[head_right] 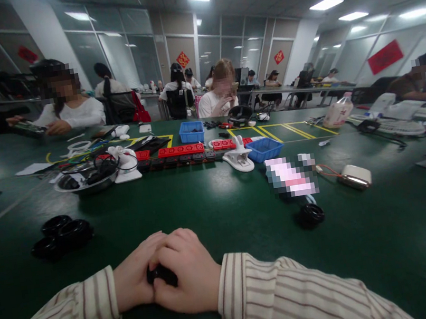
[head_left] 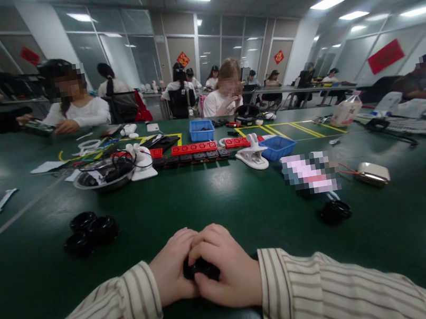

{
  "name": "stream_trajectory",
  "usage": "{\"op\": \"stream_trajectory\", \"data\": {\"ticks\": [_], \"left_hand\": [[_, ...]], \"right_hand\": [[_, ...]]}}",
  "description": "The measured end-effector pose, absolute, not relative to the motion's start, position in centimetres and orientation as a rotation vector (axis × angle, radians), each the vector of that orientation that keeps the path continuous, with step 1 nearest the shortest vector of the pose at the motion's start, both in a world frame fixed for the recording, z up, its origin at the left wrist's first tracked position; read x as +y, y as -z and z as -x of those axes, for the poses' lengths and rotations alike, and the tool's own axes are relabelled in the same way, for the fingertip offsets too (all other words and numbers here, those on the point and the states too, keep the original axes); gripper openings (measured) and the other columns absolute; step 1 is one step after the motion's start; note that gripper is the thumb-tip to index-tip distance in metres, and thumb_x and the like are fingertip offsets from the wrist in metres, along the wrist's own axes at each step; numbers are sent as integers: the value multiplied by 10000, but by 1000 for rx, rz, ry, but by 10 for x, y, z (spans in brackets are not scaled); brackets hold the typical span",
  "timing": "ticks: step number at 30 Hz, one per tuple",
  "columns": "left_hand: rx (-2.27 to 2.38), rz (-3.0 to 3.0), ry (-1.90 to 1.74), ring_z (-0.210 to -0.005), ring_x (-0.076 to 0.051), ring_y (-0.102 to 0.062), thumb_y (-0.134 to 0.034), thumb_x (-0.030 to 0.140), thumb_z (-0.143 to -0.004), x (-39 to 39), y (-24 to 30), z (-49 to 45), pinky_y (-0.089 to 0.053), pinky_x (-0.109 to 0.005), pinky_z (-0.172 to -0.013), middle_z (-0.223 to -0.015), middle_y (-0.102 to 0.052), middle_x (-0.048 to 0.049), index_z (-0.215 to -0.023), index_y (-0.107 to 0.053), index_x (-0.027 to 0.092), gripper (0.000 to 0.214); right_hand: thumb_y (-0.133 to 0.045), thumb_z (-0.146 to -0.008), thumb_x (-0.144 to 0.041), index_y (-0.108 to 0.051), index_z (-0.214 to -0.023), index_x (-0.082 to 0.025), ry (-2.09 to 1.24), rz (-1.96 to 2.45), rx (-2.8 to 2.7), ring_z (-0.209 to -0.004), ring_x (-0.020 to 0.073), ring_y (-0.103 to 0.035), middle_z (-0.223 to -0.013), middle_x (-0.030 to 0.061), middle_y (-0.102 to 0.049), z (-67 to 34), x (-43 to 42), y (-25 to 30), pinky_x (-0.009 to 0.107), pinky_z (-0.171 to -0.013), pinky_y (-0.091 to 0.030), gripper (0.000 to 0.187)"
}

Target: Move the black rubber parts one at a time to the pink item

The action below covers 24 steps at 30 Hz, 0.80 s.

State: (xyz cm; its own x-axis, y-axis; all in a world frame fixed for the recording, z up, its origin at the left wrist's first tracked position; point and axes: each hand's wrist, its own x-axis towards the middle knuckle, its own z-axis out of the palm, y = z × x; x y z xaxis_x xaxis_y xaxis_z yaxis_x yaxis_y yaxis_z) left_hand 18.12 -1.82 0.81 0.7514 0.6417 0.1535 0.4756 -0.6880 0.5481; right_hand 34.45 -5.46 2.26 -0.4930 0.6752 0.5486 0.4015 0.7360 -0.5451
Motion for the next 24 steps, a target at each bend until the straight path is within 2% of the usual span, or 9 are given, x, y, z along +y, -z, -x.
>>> {"op": "stream_trajectory", "data": {"ticks": [4, 9, 11, 17, 21, 24], "left_hand": [[810, -2480, -437, -988, -250, -511, -607, 229, -552, -19, -7, -180, -243, -482, -1067, -952, -565, -35, -895, -521, 201, 355], [835, -2461, -415, -1024, -267, -494, -687, 352, -535, -20, -7, -181, -212, -512, -1071, -1044, -548, -63, -1051, -491, 196, 573], [854, -2442, -433, -1036, -274, -489, -705, 368, -535, -20, -6, -181, -219, -516, -1065, -1056, -546, -65, -1069, -490, 201, 599], [813, -2468, -451, -972, -252, -511, -633, 235, -553, -17, -2, -181, -297, -465, -1028, -990, -561, -41, -961, -522, 209, 423], [805, -2500, -438, -938, -245, -514, -632, 264, -566, -17, -5, -181, -361, -435, -974, -941, -558, -35, -873, -538, 202, 327], [790, -2524, -428, -955, -246, -517, -634, 272, -572, -17, -6, -181, -341, -444, -998, -944, -565, -33, -863, -547, 203, 312]], "right_hand": [[-414, -623, -173, -497, -770, -203, -484, 647, -2166, -820, 165, -521, -808, 32, -597, -345, -55, -25, 333, -810, -399, 172], [-448, -708, -220, -516, -871, -194, -494, 687, -2133, -882, 180, -518, -885, 51, -601, -346, -56, -26, 361, -861, -388, 179], [-472, -721, -229, -530, -884, -188, -485, 747, -2124, -894, 185, -503, -908, 56, -589, -346, -56, -26, 361, -853, -388, 178], [-499, -700, -216, -537, -830, -193, -455, 882, -2141, -858, 182, -484, -877, 49, -570, -345, -56, -24, 343, -798, -401, 137], [-431, -643, -165, -508, -754, -204, -464, 688, -2203, -836, 164, -511, -815, 22, -607, -344, -54, -22, 339, -822, -394, 141], [-404, -638, -154, -491, -726, -211, -463, 585, -2218, -847, 155, -529, -790, 8, -626, -345, -54, -21, 336, -850, -386, 137]]}}
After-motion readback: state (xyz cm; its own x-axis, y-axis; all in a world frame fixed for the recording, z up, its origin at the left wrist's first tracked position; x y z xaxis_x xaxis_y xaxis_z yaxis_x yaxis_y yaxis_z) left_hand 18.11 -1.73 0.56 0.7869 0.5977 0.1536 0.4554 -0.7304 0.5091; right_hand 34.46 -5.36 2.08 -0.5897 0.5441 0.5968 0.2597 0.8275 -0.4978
